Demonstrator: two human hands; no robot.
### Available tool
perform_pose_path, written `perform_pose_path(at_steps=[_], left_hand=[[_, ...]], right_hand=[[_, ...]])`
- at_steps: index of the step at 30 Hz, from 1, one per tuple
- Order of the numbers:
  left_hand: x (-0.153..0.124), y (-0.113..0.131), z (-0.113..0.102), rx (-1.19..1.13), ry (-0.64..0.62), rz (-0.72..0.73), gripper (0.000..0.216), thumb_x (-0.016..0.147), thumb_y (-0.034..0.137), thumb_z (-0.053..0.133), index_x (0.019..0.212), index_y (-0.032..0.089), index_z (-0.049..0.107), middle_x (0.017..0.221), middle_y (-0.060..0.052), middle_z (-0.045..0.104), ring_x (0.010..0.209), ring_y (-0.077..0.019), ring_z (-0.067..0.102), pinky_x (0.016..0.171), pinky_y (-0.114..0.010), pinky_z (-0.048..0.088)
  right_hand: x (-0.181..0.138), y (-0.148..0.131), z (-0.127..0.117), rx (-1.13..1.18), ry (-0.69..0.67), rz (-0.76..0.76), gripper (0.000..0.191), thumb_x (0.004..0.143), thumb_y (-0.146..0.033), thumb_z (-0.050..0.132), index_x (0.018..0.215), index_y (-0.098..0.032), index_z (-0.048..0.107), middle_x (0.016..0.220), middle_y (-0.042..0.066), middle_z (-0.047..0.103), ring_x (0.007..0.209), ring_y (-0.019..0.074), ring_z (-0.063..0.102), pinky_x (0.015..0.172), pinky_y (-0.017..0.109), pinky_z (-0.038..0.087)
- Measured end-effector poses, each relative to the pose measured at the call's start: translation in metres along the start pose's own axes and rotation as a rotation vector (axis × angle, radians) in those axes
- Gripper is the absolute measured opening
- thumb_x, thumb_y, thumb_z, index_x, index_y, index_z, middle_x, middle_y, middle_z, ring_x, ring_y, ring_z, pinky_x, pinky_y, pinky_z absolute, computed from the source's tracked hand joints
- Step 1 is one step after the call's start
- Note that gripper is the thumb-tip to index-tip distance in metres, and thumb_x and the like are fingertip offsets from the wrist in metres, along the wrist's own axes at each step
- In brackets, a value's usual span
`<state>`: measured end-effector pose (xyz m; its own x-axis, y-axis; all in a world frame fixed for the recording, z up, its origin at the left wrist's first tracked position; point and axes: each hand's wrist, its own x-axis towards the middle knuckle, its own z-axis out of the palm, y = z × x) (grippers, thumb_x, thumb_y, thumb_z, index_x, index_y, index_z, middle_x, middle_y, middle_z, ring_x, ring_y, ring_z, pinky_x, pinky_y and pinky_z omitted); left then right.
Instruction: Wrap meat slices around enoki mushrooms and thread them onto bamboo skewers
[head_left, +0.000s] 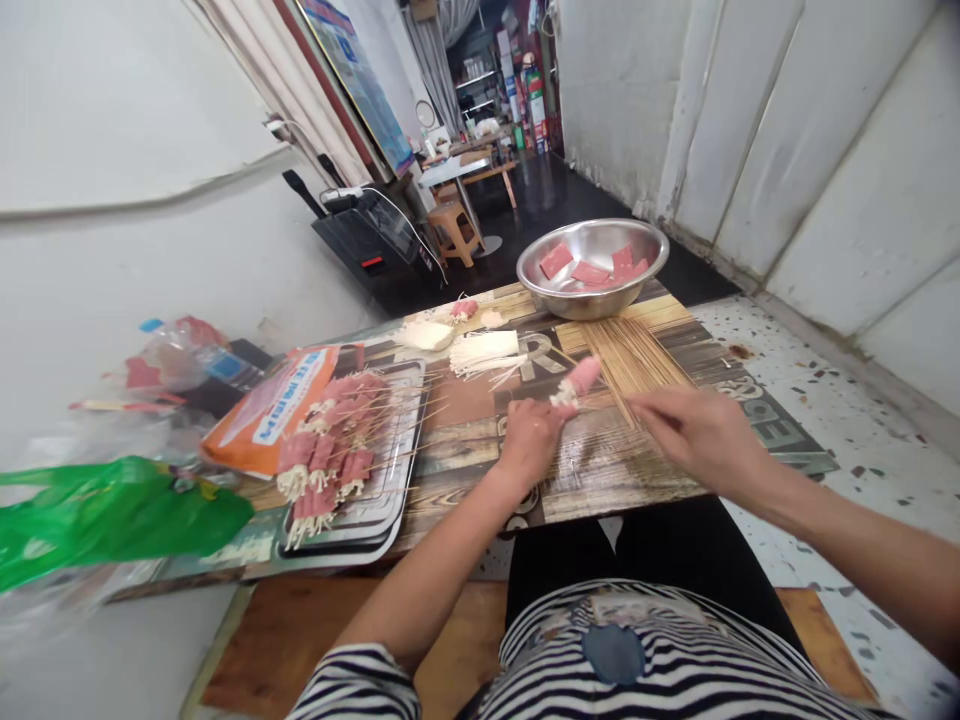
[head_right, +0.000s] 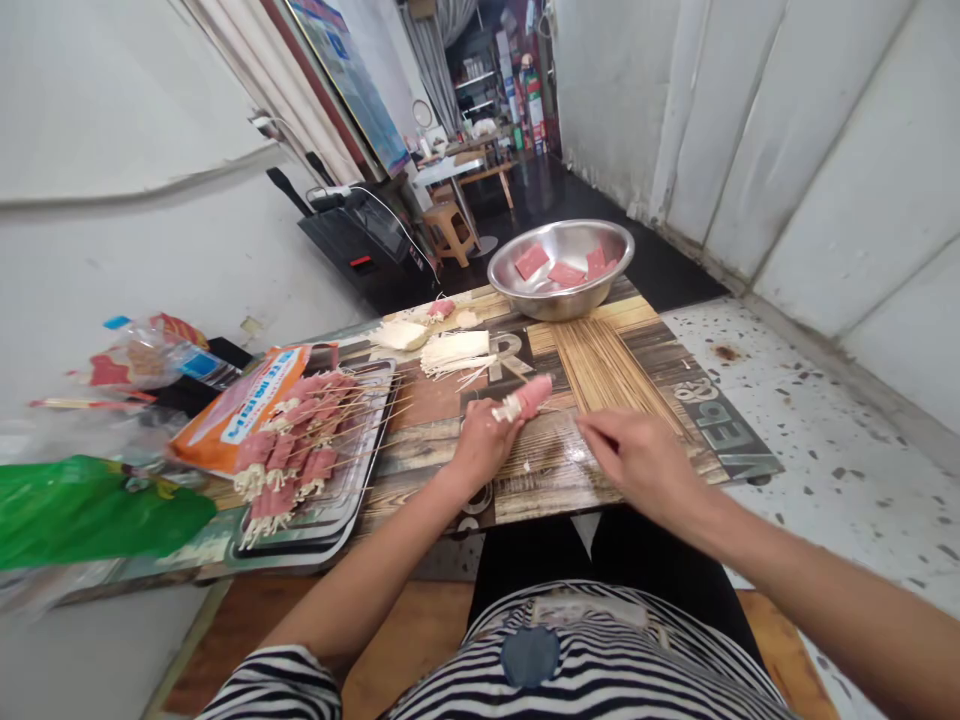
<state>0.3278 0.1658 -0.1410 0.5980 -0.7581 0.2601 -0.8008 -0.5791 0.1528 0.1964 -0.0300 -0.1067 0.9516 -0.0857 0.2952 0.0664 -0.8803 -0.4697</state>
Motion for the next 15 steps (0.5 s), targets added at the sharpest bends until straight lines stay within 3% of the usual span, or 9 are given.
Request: perform_pose_path(at_steps=[3, 6, 11, 15], left_hand=[[0.002, 0.0, -0.002, -0.001, -0.037, 0.02, 0.024, 0.096, 0.023, 0.047, 0.096, 0.023, 0.071, 0.079, -0.005, 0.069, 0.079, -0.0197, 0.053, 0.074, -0.035, 0.032], [0.003, 0.0, -0.004, -0.017, -0.048, 0.024, 0.026, 0.097, 0.025, 0.046, 0.098, 0.024, 0.072, 0.078, -0.004, 0.068, 0.078, -0.0197, 0.053, 0.074, -0.035, 0.032], [0.003, 0.0, -0.004, -0.026, -0.056, 0.027, 0.027, 0.097, 0.023, 0.045, 0.102, 0.024, 0.071, 0.082, -0.004, 0.07, 0.079, -0.0201, 0.053, 0.074, -0.035, 0.032], [0.004, -0.001, -0.002, -0.021, -0.07, 0.025, 0.027, 0.097, 0.025, 0.045, 0.095, 0.021, 0.072, 0.079, -0.005, 0.069, 0.078, -0.0193, 0.052, 0.074, -0.035, 0.031]], right_hand=[[-0.044, -0.005, 0.014, 0.091, -0.026, 0.036, 0.034, 0.094, -0.034, 0.038, 0.102, -0.026, 0.071, 0.091, 0.007, 0.071, 0.083, 0.0234, 0.065, 0.073, 0.034, 0.049], [-0.067, -0.007, 0.032, 0.029, -0.028, 0.046, 0.036, 0.095, -0.029, 0.036, 0.093, -0.023, 0.071, 0.085, 0.009, 0.071, 0.074, 0.0221, 0.065, 0.069, 0.033, 0.05], [-0.071, -0.008, 0.041, -0.171, -0.058, 0.026, 0.034, 0.093, -0.023, 0.037, 0.102, -0.021, 0.07, 0.08, 0.01, 0.07, 0.067, 0.0207, 0.063, 0.064, 0.031, 0.048], [-0.074, -0.004, 0.044, -0.282, -0.083, -0.038, 0.034, 0.091, -0.019, 0.04, 0.111, -0.02, 0.068, 0.074, 0.009, 0.07, 0.061, 0.0186, 0.062, 0.06, 0.027, 0.046]])
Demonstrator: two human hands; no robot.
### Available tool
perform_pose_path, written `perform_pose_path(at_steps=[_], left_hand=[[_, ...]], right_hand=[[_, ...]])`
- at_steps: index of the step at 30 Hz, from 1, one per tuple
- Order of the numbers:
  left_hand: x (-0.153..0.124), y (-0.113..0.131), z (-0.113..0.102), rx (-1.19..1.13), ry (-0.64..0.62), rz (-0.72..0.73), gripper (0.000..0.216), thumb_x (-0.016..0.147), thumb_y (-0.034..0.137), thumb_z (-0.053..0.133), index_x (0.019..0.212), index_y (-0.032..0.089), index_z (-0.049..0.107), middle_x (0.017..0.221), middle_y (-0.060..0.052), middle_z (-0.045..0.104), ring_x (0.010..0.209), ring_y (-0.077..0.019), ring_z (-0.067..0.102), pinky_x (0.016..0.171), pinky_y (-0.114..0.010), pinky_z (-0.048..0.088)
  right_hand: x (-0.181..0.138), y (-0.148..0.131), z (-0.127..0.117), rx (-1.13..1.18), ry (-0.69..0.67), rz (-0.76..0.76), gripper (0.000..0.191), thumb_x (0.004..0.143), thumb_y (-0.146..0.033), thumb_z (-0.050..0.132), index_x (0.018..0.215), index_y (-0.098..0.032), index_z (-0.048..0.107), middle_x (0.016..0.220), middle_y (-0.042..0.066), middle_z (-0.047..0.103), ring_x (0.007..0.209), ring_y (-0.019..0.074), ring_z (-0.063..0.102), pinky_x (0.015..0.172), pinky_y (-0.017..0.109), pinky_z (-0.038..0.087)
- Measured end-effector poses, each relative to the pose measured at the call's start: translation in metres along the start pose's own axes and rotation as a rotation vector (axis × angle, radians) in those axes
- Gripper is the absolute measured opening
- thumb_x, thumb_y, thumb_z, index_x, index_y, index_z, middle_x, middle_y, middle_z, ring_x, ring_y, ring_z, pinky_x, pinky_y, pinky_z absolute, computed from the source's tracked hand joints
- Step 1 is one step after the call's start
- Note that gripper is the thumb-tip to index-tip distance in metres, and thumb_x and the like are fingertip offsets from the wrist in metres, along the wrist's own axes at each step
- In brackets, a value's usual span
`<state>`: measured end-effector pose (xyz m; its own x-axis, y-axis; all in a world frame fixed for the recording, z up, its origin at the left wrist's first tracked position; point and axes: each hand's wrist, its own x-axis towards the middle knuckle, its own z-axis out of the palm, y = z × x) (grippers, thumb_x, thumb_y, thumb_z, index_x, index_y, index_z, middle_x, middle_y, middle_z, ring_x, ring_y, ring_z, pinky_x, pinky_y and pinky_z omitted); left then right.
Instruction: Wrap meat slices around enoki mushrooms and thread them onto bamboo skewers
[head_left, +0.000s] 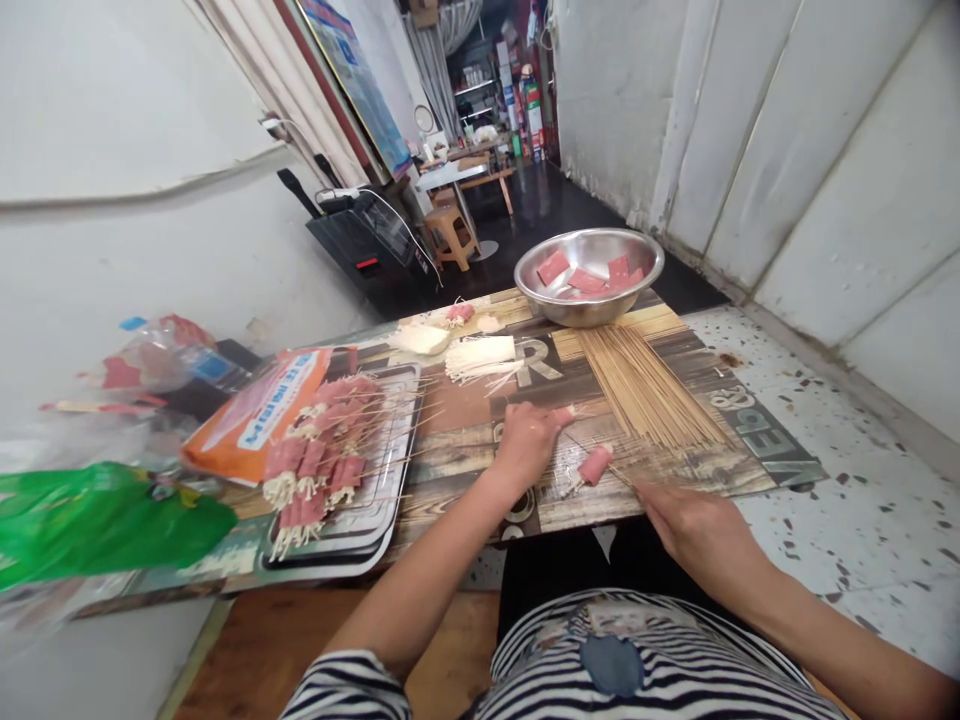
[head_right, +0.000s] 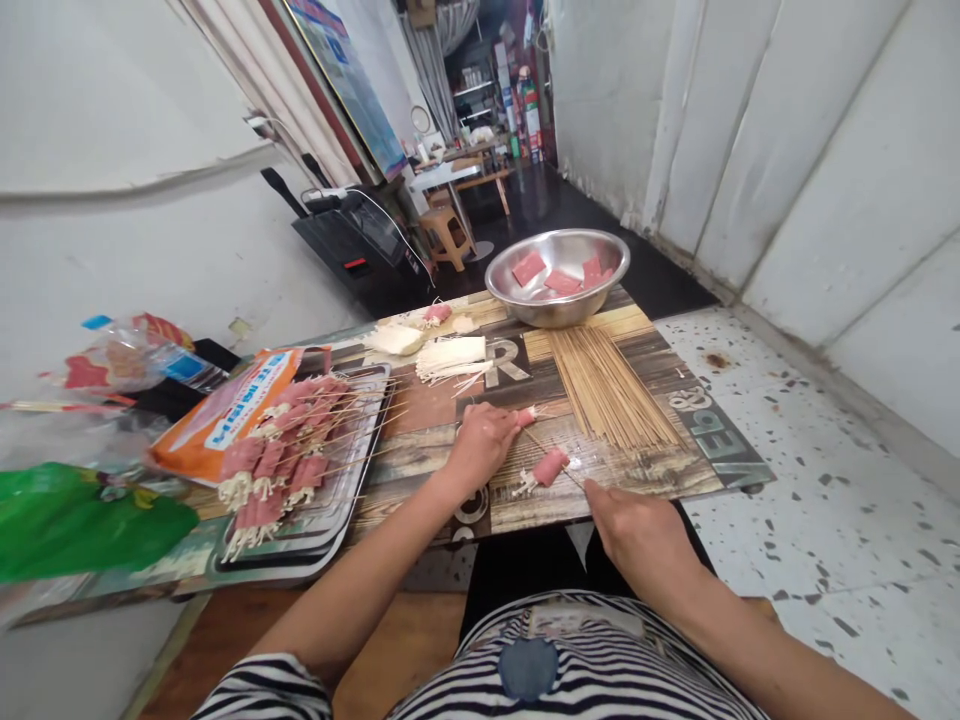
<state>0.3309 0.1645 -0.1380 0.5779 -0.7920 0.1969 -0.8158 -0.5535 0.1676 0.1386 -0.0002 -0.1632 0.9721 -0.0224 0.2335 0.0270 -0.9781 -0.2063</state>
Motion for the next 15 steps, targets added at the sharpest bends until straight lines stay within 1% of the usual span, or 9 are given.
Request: perform_pose_path(at_steps=[4, 8, 11, 15], left_hand=[[0.002, 0.001, -0.002, -0.02, -0.011, 0.004, 0.027, 0.097, 0.024, 0.045, 0.094, 0.022, 0.072, 0.077, -0.004, 0.068, 0.078, -0.019, 0.052, 0.074, -0.034, 0.03], [0.004, 0.001, -0.005, -0.022, -0.05, -0.021, 0.027, 0.096, 0.025, 0.046, 0.092, 0.022, 0.072, 0.075, -0.004, 0.068, 0.077, -0.0189, 0.051, 0.073, -0.034, 0.03], [0.006, 0.001, -0.006, -0.031, -0.064, -0.014, 0.027, 0.096, 0.024, 0.046, 0.092, 0.021, 0.072, 0.076, -0.005, 0.069, 0.075, -0.0183, 0.051, 0.073, -0.034, 0.029], [0.005, 0.002, -0.008, -0.031, -0.067, -0.006, 0.028, 0.097, 0.024, 0.045, 0.094, 0.022, 0.072, 0.078, -0.004, 0.07, 0.076, -0.0186, 0.051, 0.073, -0.033, 0.029]], right_hand=[[-0.005, 0.003, 0.006, -0.097, 0.045, -0.045, 0.036, 0.089, -0.017, 0.044, 0.117, -0.017, 0.066, 0.07, 0.007, 0.07, 0.057, 0.0154, 0.061, 0.056, 0.023, 0.042], [-0.007, 0.004, 0.009, -0.142, 0.114, -0.099, 0.036, 0.09, -0.014, 0.044, 0.117, -0.016, 0.066, 0.071, 0.006, 0.071, 0.052, 0.0134, 0.06, 0.053, 0.022, 0.042], [-0.007, 0.005, 0.012, -0.137, 0.145, -0.099, 0.034, 0.091, -0.015, 0.044, 0.115, -0.015, 0.067, 0.07, 0.006, 0.071, 0.052, 0.0133, 0.061, 0.053, 0.022, 0.043], [-0.007, 0.005, 0.016, -0.089, 0.121, -0.049, 0.035, 0.092, -0.019, 0.043, 0.116, -0.017, 0.067, 0.07, 0.006, 0.071, 0.054, 0.0132, 0.061, 0.055, 0.021, 0.045]])
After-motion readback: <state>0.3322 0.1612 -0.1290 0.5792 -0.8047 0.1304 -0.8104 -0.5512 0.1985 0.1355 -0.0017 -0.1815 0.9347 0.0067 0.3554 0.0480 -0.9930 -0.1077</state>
